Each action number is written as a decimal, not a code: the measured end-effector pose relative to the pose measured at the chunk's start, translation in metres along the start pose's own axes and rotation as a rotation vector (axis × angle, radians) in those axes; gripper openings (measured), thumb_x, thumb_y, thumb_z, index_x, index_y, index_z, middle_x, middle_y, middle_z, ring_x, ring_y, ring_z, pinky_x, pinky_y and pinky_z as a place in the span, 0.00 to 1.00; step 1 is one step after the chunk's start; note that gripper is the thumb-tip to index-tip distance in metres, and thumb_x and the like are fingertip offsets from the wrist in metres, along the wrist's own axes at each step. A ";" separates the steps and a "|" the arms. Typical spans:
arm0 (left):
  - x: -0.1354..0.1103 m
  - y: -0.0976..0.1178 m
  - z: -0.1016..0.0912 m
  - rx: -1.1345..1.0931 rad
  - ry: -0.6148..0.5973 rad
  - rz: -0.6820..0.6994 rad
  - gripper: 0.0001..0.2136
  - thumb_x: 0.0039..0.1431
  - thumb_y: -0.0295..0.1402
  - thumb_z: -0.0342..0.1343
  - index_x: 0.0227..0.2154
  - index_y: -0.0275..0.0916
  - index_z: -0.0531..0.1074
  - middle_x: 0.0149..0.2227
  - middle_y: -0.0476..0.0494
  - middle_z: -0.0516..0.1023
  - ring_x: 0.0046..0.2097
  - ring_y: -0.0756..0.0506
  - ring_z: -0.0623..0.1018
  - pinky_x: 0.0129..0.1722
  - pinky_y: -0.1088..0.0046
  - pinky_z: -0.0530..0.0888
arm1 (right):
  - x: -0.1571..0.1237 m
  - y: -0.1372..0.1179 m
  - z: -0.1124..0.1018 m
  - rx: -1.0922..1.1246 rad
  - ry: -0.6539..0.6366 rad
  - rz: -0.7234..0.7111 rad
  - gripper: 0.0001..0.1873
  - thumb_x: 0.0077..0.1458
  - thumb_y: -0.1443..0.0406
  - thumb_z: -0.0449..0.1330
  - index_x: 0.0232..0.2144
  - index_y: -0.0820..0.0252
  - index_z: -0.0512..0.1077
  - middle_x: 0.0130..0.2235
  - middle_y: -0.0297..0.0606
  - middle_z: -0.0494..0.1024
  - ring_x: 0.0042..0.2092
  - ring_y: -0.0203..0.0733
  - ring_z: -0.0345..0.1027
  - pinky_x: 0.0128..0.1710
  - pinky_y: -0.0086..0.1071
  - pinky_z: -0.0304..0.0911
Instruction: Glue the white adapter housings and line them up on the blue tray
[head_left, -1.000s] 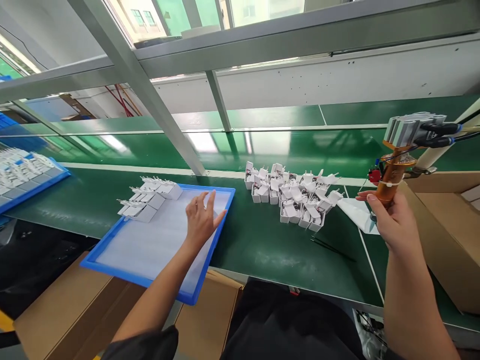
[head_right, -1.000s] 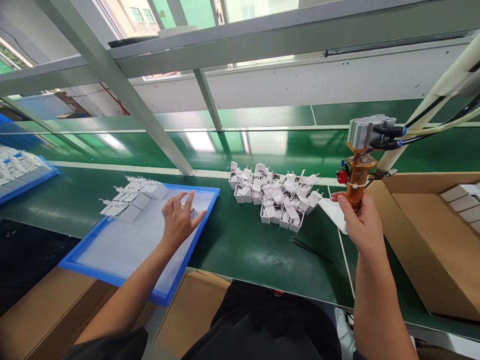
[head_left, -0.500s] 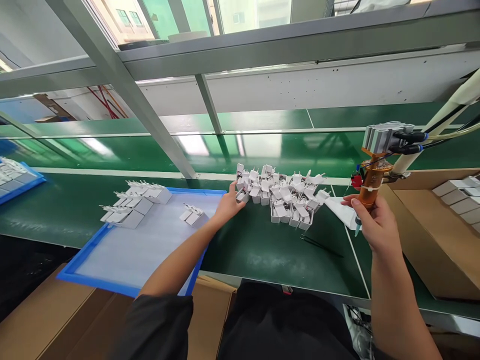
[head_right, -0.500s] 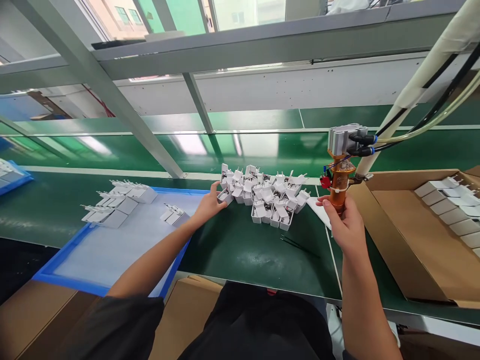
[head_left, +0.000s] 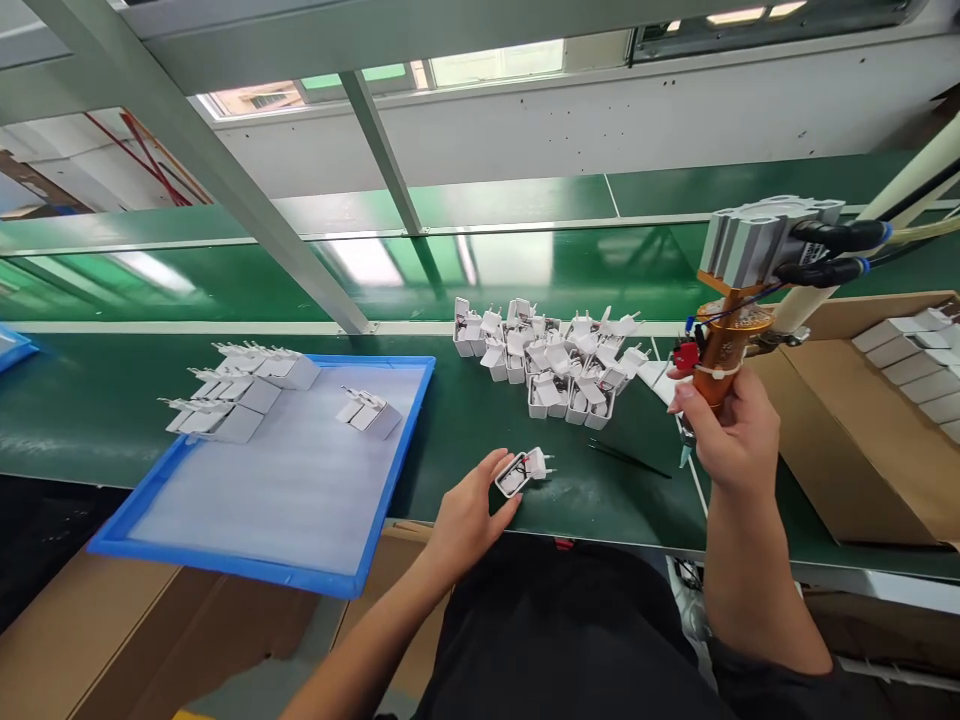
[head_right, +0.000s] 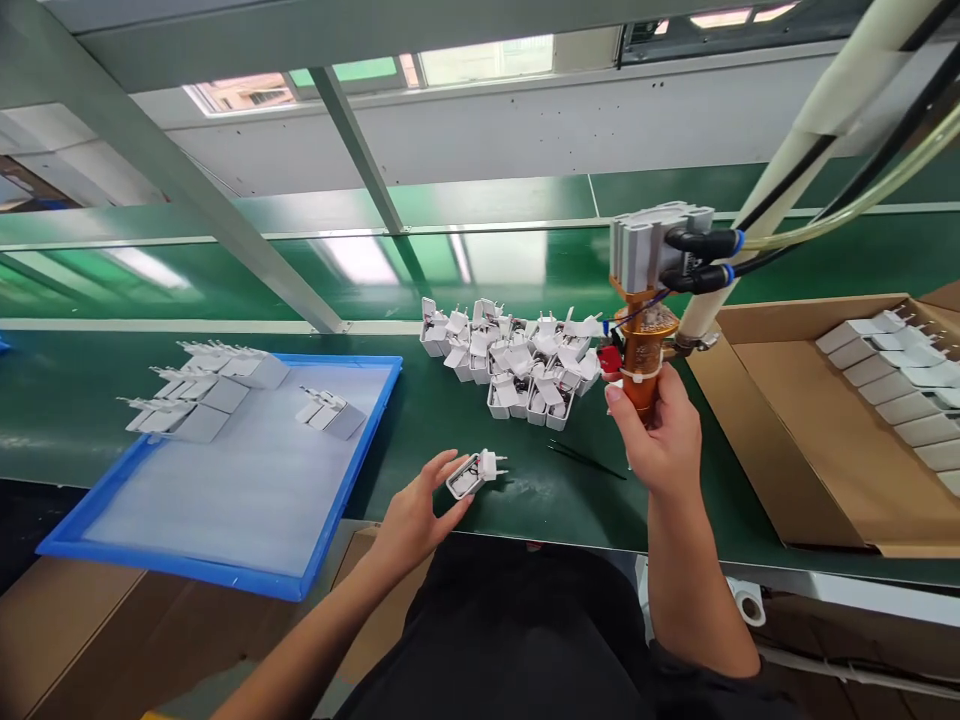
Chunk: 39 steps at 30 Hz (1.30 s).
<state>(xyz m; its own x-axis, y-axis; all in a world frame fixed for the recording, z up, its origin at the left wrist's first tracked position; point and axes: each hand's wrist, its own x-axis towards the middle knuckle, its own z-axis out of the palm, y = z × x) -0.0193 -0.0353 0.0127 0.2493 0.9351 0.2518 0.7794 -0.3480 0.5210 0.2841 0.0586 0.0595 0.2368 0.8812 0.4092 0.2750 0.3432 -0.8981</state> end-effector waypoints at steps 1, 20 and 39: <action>0.001 0.001 0.006 0.033 0.050 0.115 0.24 0.64 0.31 0.58 0.61 0.46 0.61 0.60 0.35 0.75 0.58 0.39 0.79 0.51 0.62 0.79 | -0.001 -0.003 0.001 -0.001 -0.006 0.000 0.16 0.56 0.53 0.65 0.41 0.57 0.72 0.34 0.36 0.78 0.29 0.38 0.70 0.28 0.32 0.67; 0.019 0.005 0.045 -0.205 0.014 -0.168 0.12 0.63 0.39 0.58 0.45 0.40 0.71 0.40 0.41 0.80 0.42 0.41 0.81 0.43 0.64 0.77 | -0.028 -0.061 0.072 0.155 -0.057 -0.101 0.20 0.50 0.55 0.70 0.38 0.53 0.64 0.24 0.26 0.70 0.22 0.35 0.62 0.22 0.31 0.62; 0.036 0.043 0.025 -0.427 -0.094 -0.203 0.15 0.55 0.39 0.62 0.45 0.40 0.76 0.34 0.46 0.80 0.37 0.43 0.79 0.38 0.70 0.74 | -0.033 -0.078 0.092 0.048 -0.012 -0.277 0.12 0.54 0.62 0.62 0.35 0.52 0.61 0.22 0.25 0.70 0.22 0.36 0.65 0.25 0.33 0.64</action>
<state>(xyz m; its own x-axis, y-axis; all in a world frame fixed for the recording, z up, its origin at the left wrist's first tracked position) 0.0375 -0.0152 0.0235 0.1827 0.9821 0.0455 0.5171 -0.1353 0.8451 0.1696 0.0327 0.1012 0.1479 0.7554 0.6383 0.2834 0.5860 -0.7592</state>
